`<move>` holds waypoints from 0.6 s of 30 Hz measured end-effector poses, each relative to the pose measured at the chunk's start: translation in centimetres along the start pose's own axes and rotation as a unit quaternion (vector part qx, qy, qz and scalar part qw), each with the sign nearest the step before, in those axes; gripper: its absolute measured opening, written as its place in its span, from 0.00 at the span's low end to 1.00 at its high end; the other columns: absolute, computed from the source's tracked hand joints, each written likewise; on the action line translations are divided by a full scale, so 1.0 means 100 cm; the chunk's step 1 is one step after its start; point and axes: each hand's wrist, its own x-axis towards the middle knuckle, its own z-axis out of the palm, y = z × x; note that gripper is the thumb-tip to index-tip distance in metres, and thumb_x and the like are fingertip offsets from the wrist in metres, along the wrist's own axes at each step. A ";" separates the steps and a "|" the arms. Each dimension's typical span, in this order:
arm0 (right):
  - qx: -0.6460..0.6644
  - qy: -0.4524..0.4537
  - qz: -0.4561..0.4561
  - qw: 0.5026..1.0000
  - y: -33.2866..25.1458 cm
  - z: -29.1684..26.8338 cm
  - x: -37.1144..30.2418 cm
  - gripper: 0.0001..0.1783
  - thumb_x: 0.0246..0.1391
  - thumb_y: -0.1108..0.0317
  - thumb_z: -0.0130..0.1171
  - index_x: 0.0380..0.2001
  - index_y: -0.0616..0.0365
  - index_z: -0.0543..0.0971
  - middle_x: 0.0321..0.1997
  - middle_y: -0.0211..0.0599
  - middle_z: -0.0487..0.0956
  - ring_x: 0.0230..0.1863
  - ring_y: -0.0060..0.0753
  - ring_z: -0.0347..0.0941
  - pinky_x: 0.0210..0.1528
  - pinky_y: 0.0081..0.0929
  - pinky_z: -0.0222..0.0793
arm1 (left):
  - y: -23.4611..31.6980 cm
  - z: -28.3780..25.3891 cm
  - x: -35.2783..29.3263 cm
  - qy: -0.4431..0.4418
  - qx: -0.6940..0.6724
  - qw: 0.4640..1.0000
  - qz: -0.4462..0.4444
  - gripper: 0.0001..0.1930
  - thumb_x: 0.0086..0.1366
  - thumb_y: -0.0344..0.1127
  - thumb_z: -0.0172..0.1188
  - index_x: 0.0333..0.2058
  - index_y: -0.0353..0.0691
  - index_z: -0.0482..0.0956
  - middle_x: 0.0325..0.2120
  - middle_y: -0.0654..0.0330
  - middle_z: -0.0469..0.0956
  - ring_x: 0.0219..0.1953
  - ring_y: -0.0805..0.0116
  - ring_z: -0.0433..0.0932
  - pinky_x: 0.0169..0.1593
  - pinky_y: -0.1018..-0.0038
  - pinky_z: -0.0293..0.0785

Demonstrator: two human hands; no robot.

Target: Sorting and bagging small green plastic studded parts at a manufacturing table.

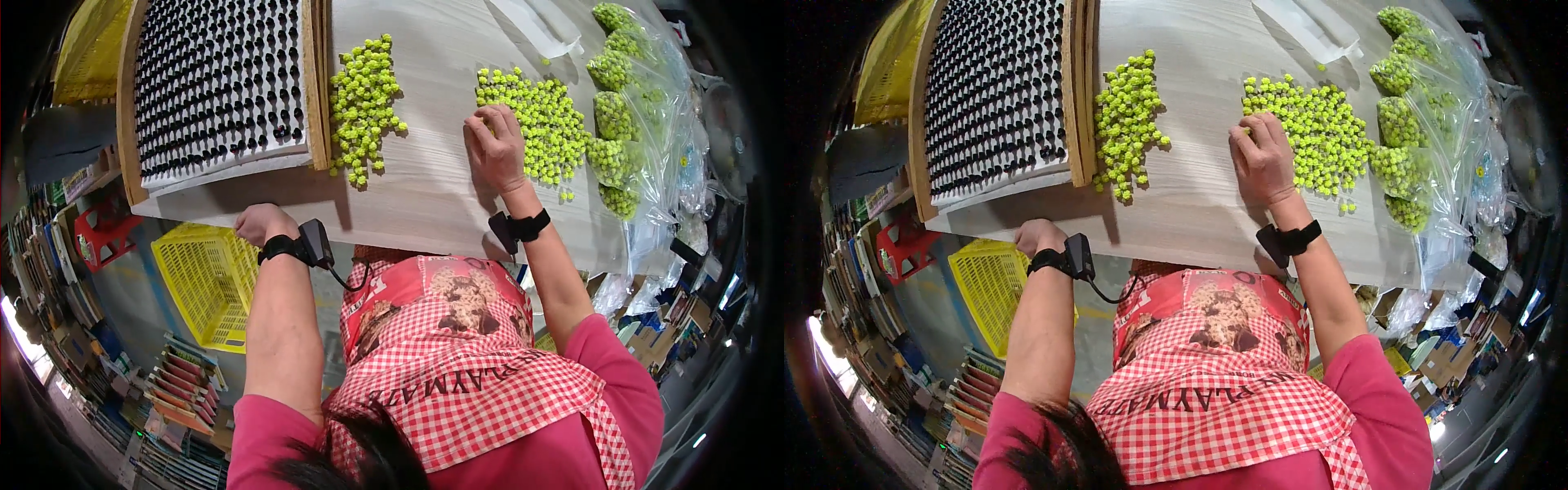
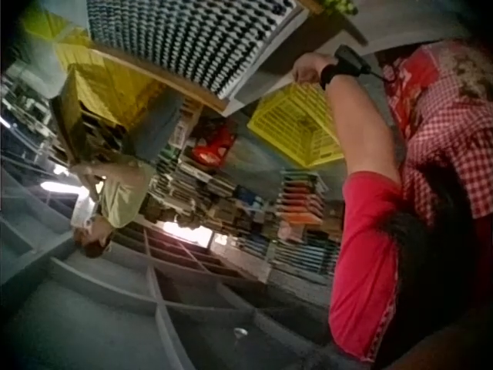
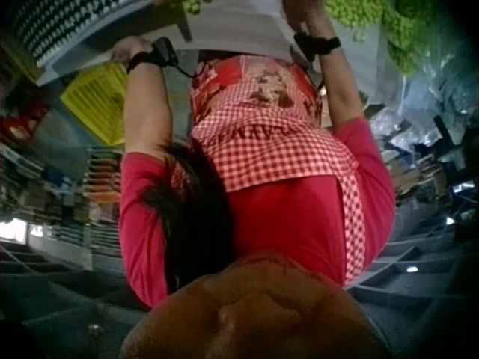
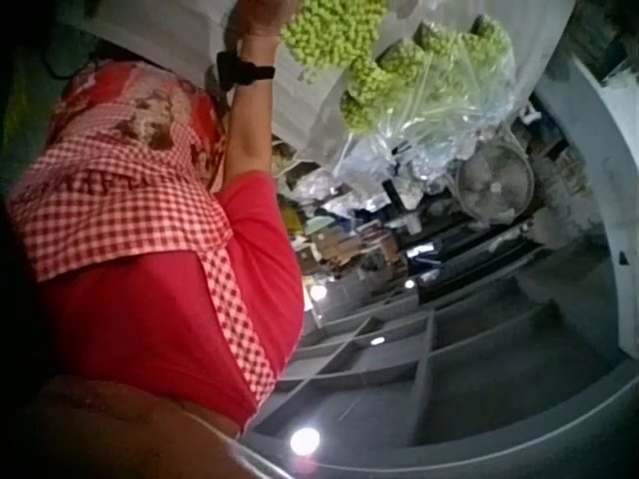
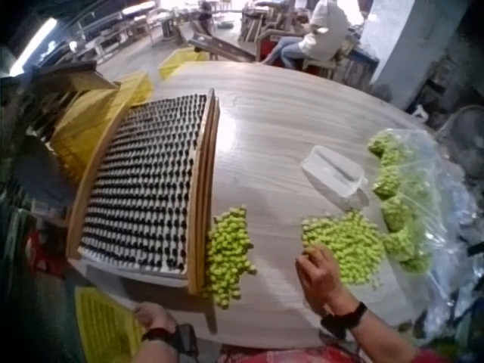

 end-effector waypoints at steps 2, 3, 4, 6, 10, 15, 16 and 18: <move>0.017 0.017 -0.041 0.999 -0.017 -0.002 0.007 0.13 0.46 0.72 0.64 0.38 0.54 0.81 0.47 0.35 0.78 0.54 0.42 0.72 0.61 0.41 0.67 | 0.003 -0.009 -0.006 -0.010 0.008 1.000 0.009 0.25 0.72 0.44 0.35 0.37 0.33 0.80 0.34 0.42 0.83 0.38 0.41 0.82 0.44 0.50 0.78; 0.028 0.000 -0.073 0.997 -0.023 0.005 0.011 0.17 0.48 0.70 0.63 0.44 0.52 0.81 0.53 0.35 0.77 0.59 0.42 0.70 0.66 0.43 0.61 | 0.004 -0.012 -0.008 -0.016 0.012 1.000 0.016 0.25 0.72 0.44 0.34 0.36 0.33 0.80 0.33 0.42 0.83 0.38 0.41 0.82 0.44 0.50 0.78; 0.057 -0.022 -0.097 0.993 -0.034 0.011 0.019 0.20 0.49 0.68 0.62 0.48 0.50 0.80 0.57 0.36 0.75 0.62 0.41 0.68 0.68 0.43 0.58 | 0.005 -0.013 -0.009 -0.016 0.012 1.000 0.017 0.25 0.72 0.44 0.34 0.36 0.33 0.80 0.33 0.42 0.83 0.38 0.41 0.82 0.44 0.50 0.78; 0.068 -0.071 -0.127 0.987 -0.056 0.027 0.035 0.26 0.55 0.62 0.60 0.59 0.42 0.73 0.69 0.33 0.65 0.70 0.38 0.59 0.73 0.43 0.49 | 0.007 -0.014 -0.010 -0.030 0.014 0.999 0.016 0.25 0.72 0.44 0.34 0.36 0.33 0.80 0.34 0.43 0.83 0.38 0.40 0.82 0.44 0.50 0.78; 0.093 -0.167 -0.175 0.966 -0.069 0.052 0.041 0.28 0.64 0.51 0.49 0.66 0.39 0.64 0.75 0.29 0.55 0.76 0.39 0.45 0.75 0.45 0.44 | -0.002 -0.001 0.006 -0.028 0.039 0.998 0.041 0.25 0.72 0.44 0.34 0.36 0.33 0.80 0.33 0.43 0.83 0.38 0.41 0.82 0.44 0.50 0.78; 0.100 -0.203 -0.128 0.966 -0.061 0.036 0.006 0.30 0.63 0.54 0.51 0.67 0.43 0.64 0.75 0.31 0.55 0.76 0.43 0.45 0.75 0.46 0.44 | 0.002 0.007 0.007 -0.023 0.019 0.999 -0.033 0.25 0.71 0.46 0.37 0.39 0.36 0.82 0.43 0.47 0.82 0.46 0.47 0.81 0.50 0.56 0.77; 0.105 -0.203 -0.122 0.966 -0.058 0.032 0.002 0.30 0.62 0.56 0.52 0.67 0.43 0.63 0.75 0.32 0.56 0.76 0.43 0.46 0.75 0.46 0.44 | 0.003 0.004 0.005 -0.023 0.019 0.999 -0.033 0.25 0.71 0.46 0.37 0.39 0.36 0.82 0.43 0.47 0.82 0.46 0.47 0.81 0.50 0.56 0.77; 0.109 -0.202 -0.117 0.966 -0.054 0.024 -0.006 0.31 0.61 0.58 0.54 0.67 0.44 0.63 0.74 0.33 0.57 0.76 0.44 0.47 0.75 0.46 0.45 | 0.006 -0.003 0.001 -0.055 0.176 0.980 0.080 0.23 0.70 0.47 0.40 0.40 0.37 0.82 0.43 0.49 0.82 0.45 0.49 0.81 0.50 0.56 0.76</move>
